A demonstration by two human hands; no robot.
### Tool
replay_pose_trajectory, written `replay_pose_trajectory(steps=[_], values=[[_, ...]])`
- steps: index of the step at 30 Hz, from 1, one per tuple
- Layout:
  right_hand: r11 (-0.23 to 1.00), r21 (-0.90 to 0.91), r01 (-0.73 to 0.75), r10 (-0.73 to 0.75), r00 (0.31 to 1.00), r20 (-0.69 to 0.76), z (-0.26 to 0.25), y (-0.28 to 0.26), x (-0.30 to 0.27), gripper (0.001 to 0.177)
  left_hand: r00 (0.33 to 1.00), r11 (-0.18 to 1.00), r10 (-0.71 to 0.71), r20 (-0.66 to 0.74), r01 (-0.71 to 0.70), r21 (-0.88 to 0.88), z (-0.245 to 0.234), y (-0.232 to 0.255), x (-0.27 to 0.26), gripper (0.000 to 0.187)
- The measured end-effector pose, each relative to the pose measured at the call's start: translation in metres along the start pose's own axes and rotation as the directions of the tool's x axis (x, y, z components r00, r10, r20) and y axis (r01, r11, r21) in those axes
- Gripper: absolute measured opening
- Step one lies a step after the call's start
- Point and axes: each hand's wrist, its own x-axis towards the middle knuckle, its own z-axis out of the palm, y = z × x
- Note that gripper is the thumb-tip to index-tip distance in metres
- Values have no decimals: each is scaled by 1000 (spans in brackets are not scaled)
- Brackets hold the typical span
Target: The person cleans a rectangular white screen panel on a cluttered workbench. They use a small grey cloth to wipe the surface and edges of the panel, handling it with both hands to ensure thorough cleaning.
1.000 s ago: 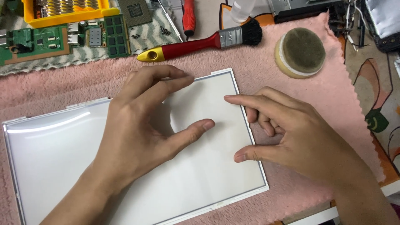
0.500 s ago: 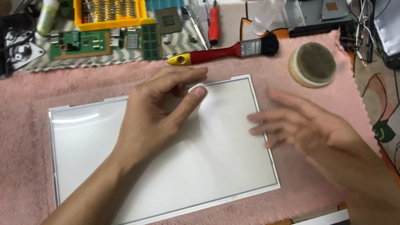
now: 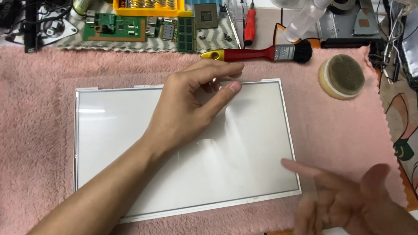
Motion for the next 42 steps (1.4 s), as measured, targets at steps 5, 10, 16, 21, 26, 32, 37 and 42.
replay_pose_trajectory(steps=[5,10,16,21,26,32,37,42], values=[[998,-57,35,-55,906,-420,-21,-1,15,148,1000,1000,-13,-11,13,-17,-1,2,0,31],[159,-986,38,-588,806,-64,37,-12,25,144,999,999,-21,-33,20,-39,0,-1,2,30],[262,-793,550,-877,478,42,57,21,23,18,998,995,-57,-29,54,-87,-1,1,1,33],[325,-808,491,-868,494,-48,69,11,26,19,999,998,-27,-34,25,-57,-1,0,1,29],[547,-819,175,-780,463,-421,63,-8,22,17,1000,998,12,5,-12,55,0,6,1,30],[487,-872,48,-770,493,-404,48,-16,14,21,992,967,102,75,-116,225,7,7,1,39],[447,-890,90,-762,560,-326,42,1,14,20,988,951,108,111,-135,279,9,3,1,46],[250,-966,71,-844,505,-181,43,18,15,21,987,935,122,104,-150,322,10,5,1,44]])
